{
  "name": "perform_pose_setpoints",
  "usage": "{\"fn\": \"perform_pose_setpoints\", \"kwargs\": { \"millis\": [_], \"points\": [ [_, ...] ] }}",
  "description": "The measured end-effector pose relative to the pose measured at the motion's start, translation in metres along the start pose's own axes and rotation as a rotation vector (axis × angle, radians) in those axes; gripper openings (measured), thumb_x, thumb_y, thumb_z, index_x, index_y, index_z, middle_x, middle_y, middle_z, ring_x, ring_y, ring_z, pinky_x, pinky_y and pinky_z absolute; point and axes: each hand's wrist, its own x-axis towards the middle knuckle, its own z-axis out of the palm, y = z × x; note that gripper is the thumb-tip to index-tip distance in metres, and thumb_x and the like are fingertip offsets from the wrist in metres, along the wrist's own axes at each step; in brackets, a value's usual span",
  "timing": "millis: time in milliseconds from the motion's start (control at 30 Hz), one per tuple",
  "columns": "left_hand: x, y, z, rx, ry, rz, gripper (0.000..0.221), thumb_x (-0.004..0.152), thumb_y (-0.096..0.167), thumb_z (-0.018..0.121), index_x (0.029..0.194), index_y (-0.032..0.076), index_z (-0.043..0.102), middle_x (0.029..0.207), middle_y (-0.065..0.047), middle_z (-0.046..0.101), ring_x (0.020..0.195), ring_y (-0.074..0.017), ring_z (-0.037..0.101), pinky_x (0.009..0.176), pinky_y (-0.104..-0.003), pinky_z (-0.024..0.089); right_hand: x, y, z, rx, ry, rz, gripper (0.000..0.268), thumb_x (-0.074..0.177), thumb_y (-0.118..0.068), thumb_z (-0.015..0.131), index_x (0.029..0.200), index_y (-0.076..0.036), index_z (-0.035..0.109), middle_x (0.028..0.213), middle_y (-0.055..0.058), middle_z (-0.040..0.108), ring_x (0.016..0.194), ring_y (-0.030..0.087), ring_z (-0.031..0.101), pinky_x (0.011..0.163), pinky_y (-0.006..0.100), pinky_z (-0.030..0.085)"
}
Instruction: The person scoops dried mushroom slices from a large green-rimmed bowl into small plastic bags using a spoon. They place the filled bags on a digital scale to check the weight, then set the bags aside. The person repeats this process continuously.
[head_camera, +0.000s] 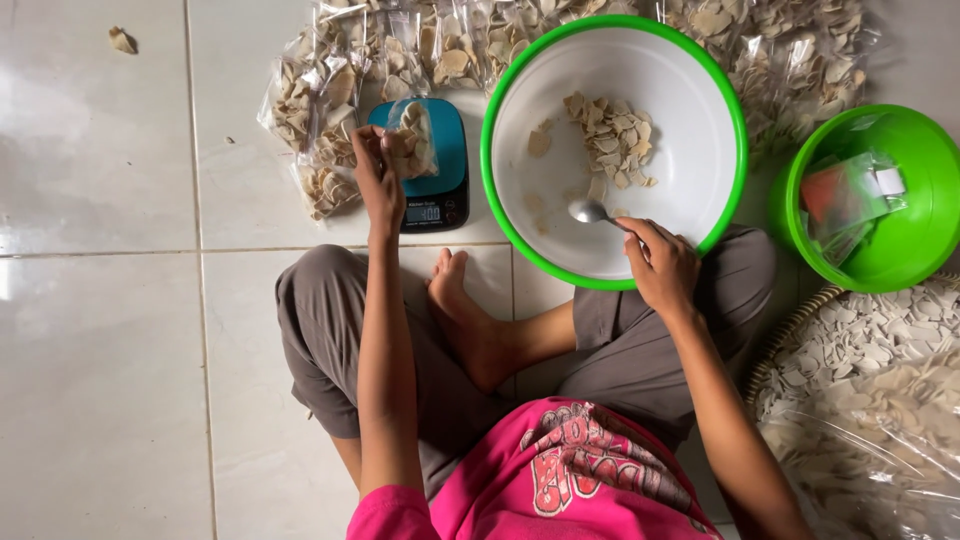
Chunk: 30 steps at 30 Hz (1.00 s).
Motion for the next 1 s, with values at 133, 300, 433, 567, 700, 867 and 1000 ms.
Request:
{"fn": "perform_pose_setpoints", "kwargs": {
  "millis": [133, 300, 433, 567, 700, 867, 1000],
  "points": [
    [-0.002, 0.048, -0.002, -0.110, -0.012, 0.077, 0.012, 0.112, 0.009, 0.038, 0.122, 0.011, 0.045, 0.113, -0.013, 0.065, 0.105, -0.0256, 0.066, 0.096, -0.051, 0.053, 0.011, -0.009, -0.023, 0.228, -0.065, 0.046, 0.028, 0.105, -0.012, 0.054, 0.125, -0.015, 0.074, 0.084, 0.012, 0.067, 0.072, 0.030, 0.062, 0.075, 0.040, 0.051],
    [-0.013, 0.138, -0.005, -0.185, -0.224, 0.300, 0.029, 0.113, 0.001, 0.040, 0.139, 0.003, 0.053, 0.126, -0.021, 0.065, 0.123, -0.0329, 0.061, 0.111, -0.058, 0.040, 0.013, -0.022, -0.056, 0.515, -0.042, 0.111, 0.037, 0.107, -0.012, 0.056, 0.143, -0.015, 0.061, 0.077, 0.004, 0.058, 0.069, 0.013, 0.053, 0.071, 0.031, 0.049],
    [-0.021, 0.174, 0.016, -0.118, -0.388, 0.305, 0.030, 0.110, -0.002, 0.039, 0.130, 0.002, 0.061, 0.125, -0.018, 0.068, 0.121, -0.0325, 0.063, 0.111, -0.055, 0.039, 0.034, -0.039, -0.087, 0.476, -0.067, 0.048, 0.027, 0.109, -0.018, 0.059, 0.134, -0.018, 0.069, 0.071, 0.002, 0.058, 0.061, 0.009, 0.046, 0.062, 0.027, 0.045],
    [-0.025, 0.173, 0.042, 0.076, -0.470, 0.382, 0.025, 0.109, 0.008, 0.046, 0.124, 0.014, 0.065, 0.100, -0.008, 0.065, 0.098, -0.0265, 0.062, 0.101, -0.050, 0.042, 0.062, -0.048, -0.106, 0.291, -0.053, -0.163, 0.021, 0.110, -0.017, 0.062, 0.128, -0.019, 0.072, 0.063, 0.003, 0.056, 0.056, 0.016, 0.052, 0.060, 0.032, 0.049],
    [-0.030, 0.162, 0.064, 0.245, -0.489, 0.418, 0.021, 0.109, 0.016, 0.049, 0.120, 0.023, 0.065, 0.085, 0.003, 0.056, 0.091, -0.0182, 0.053, 0.100, -0.045, 0.037, 0.080, -0.059, -0.118, 0.065, -0.039, -0.291, 0.017, 0.113, -0.018, 0.060, 0.125, -0.017, 0.072, 0.068, 0.010, 0.065, 0.062, 0.027, 0.064, 0.062, 0.039, 0.054],
    [-0.033, 0.163, 0.077, 0.232, -0.540, 0.356, 0.019, 0.110, 0.019, 0.049, 0.119, 0.021, 0.066, 0.077, 0.002, 0.057, 0.095, -0.0206, 0.056, 0.113, -0.060, 0.026, 0.089, -0.053, -0.111, -0.045, -0.084, -0.285, 0.015, 0.113, -0.020, 0.057, 0.122, -0.019, 0.068, 0.078, 0.010, 0.071, 0.073, 0.030, 0.071, 0.067, 0.046, 0.058],
    [-0.031, 0.150, 0.080, 0.217, -0.571, 0.303, 0.020, 0.110, 0.022, 0.048, 0.120, 0.022, 0.065, 0.087, 0.000, 0.057, 0.099, -0.0215, 0.056, 0.115, -0.065, 0.021, 0.091, -0.049, -0.118, -0.063, -0.182, -0.232, 0.014, 0.112, -0.023, 0.057, 0.121, -0.022, 0.068, 0.069, 0.009, 0.068, 0.073, 0.034, 0.071, 0.069, 0.048, 0.059]
  ]
}}
